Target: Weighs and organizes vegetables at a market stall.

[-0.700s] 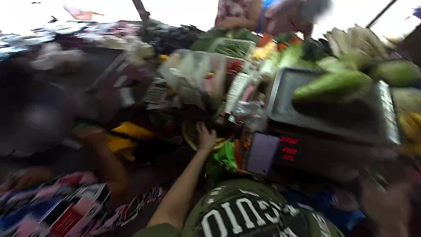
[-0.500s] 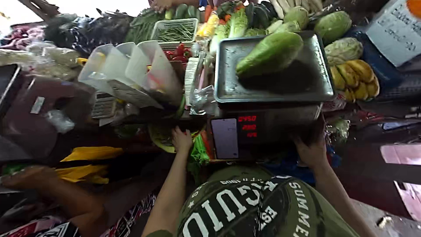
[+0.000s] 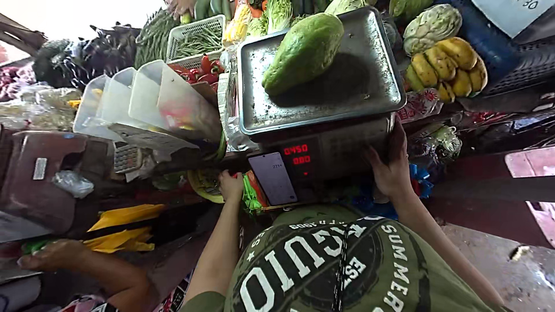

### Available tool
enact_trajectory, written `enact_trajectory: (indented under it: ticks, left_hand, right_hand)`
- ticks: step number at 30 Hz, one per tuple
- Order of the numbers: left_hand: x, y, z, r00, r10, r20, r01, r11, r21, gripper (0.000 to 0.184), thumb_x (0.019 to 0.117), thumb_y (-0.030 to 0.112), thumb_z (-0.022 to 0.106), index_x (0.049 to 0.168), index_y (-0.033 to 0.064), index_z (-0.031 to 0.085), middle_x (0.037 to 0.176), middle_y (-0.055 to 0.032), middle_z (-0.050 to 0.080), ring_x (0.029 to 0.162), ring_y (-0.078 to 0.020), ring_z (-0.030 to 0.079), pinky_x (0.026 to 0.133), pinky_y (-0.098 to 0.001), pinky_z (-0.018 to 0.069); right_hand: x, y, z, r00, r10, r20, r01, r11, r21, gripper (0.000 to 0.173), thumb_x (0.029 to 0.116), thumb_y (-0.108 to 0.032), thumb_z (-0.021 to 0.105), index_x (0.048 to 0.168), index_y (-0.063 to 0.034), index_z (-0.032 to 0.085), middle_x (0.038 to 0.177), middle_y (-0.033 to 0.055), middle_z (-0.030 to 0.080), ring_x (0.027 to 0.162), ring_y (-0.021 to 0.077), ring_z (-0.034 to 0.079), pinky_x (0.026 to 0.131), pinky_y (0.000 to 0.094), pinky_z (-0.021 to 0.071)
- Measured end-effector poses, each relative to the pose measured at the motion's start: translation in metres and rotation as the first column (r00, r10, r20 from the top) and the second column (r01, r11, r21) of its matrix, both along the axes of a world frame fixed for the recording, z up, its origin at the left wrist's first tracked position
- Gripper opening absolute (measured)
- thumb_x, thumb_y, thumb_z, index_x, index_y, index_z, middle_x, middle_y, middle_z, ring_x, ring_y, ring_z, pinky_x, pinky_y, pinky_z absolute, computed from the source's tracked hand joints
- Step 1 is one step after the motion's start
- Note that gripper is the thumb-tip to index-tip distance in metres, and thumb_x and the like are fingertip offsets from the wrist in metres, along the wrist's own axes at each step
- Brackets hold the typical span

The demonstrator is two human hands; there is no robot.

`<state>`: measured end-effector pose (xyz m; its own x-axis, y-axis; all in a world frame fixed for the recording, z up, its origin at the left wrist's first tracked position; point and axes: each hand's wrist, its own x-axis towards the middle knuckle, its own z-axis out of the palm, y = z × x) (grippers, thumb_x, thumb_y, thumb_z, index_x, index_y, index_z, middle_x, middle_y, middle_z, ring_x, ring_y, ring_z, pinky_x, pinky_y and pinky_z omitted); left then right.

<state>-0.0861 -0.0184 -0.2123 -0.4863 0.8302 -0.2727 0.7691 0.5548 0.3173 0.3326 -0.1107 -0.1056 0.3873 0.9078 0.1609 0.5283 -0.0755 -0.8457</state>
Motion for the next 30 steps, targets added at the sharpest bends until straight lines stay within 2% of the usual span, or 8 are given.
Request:
enact_trajectory:
  ticks: [5,8,12,15,17,21,27,30]
  left_hand:
    - [0.002,-0.001,0.001,0.998,0.049,0.029,-0.048,0.998,-0.032,0.054,0.1035,0.029,0.055,0.149,0.0004,0.047,0.158,-0.0263,0.039,0.142,-0.0461,0.044,0.114,-0.0646,0.0359]
    - [-0.001,-0.007,-0.004,0.998,0.047,0.041,-0.047,0.999,0.003,0.046,0.1029,0.028,0.054,0.141,0.0021,0.056,0.151,-0.024,0.05,0.136,-0.0455,0.051,0.111,-0.067,0.0383]
    - [-0.005,-0.003,-0.002,0.998,0.038,0.056,-0.037,0.999,-0.018,0.044,0.1039,0.029,0.053,0.141,0.0051,0.058,0.147,-0.0218,0.055,0.136,-0.0432,0.052,0.113,-0.0651,0.0375]
    - [-0.008,-0.002,-0.006,0.999,0.019,0.051,-0.017,0.999,-0.042,0.046,0.1037,0.032,0.055,0.141,0.0051,0.058,0.145,-0.0218,0.057,0.135,-0.0414,0.054,0.114,-0.064,0.0363]
    - [-0.011,-0.006,-0.016,0.998,-0.014,0.059,0.017,0.998,-0.064,0.051,0.1027,0.035,0.055,0.144,0.005,0.056,0.147,-0.0214,0.056,0.137,-0.0406,0.053,0.114,-0.0645,0.0366]
    - [-0.022,-0.005,-0.005,0.989,-0.099,0.112,0.108,0.991,-0.084,0.06,0.1043,0.041,0.05,0.152,0.0046,0.047,0.154,-0.0206,0.05,0.143,-0.0389,0.046,0.119,-0.0615,0.0336]
    - [-0.044,-0.007,-0.007,0.933,-0.327,0.149,0.344,0.933,-0.107,0.063,0.1073,0.045,0.041,0.154,0.0019,0.042,0.157,-0.0207,0.044,0.146,-0.0365,0.043,0.121,-0.0585,0.0303]
    - [-0.056,-0.009,-0.009,0.892,-0.429,0.141,0.446,0.887,-0.122,0.065,0.1075,0.048,0.037,0.154,0.0038,0.042,0.159,-0.0186,0.043,0.146,-0.0348,0.043,0.121,-0.0574,0.031]
  right_hand:
    - [0.004,0.007,0.006,1.0,0.002,-0.002,-0.002,1.0,-0.03,0.095,0.0916,-0.061,0.061,0.161,-0.0084,0.023,0.154,0.0215,0.042,0.14,0.0296,0.047,0.114,0.0506,0.039]
    - [0.006,0.002,0.008,0.998,0.043,0.034,-0.042,0.999,-0.026,0.096,0.0933,-0.064,0.056,0.162,-0.0074,0.02,0.158,0.0218,0.037,0.146,0.0294,0.039,0.12,0.0492,0.0322]
    - [-0.019,-0.014,0.009,0.967,-0.01,0.254,-0.095,0.912,0.398,0.081,0.0998,-0.048,0.052,0.152,0.0099,0.029,0.15,0.0368,0.039,0.142,0.039,0.04,0.119,0.0487,0.0327]
    - [-0.04,-0.031,-0.002,0.923,0.063,0.381,-0.264,0.822,0.505,0.044,0.1002,-0.039,0.056,0.133,-0.0109,0.052,0.124,0.0151,0.063,0.121,0.0238,0.059,0.104,0.039,0.047]
    - [-0.056,-0.039,-0.014,0.881,0.215,0.421,-0.412,0.786,0.462,0.032,0.1003,-0.032,0.056,0.123,-0.0125,0.065,0.109,0.01,0.071,0.106,0.0234,0.066,0.096,0.039,0.052]
    - [-0.099,-0.047,-0.029,0.851,0.293,0.435,-0.475,0.783,0.402,0.032,0.1013,-0.035,0.05,0.122,-0.0166,0.066,0.098,0.0046,0.071,0.095,0.0175,0.067,0.089,0.0323,0.0537]
    - [-0.155,-0.064,-0.01,0.874,0.284,0.395,-0.423,0.845,0.328,0.033,0.1002,-0.03,0.052,0.117,-0.0059,0.068,0.083,0.0091,0.071,0.081,0.0194,0.066,0.082,0.0332,0.0538]
    - [-0.177,-0.069,-0.004,0.86,0.258,0.44,-0.413,0.859,0.302,0.035,0.1015,-0.032,0.05,0.117,-0.0074,0.069,0.076,0.0082,0.068,0.074,0.0193,0.064,0.074,0.0333,0.0532]
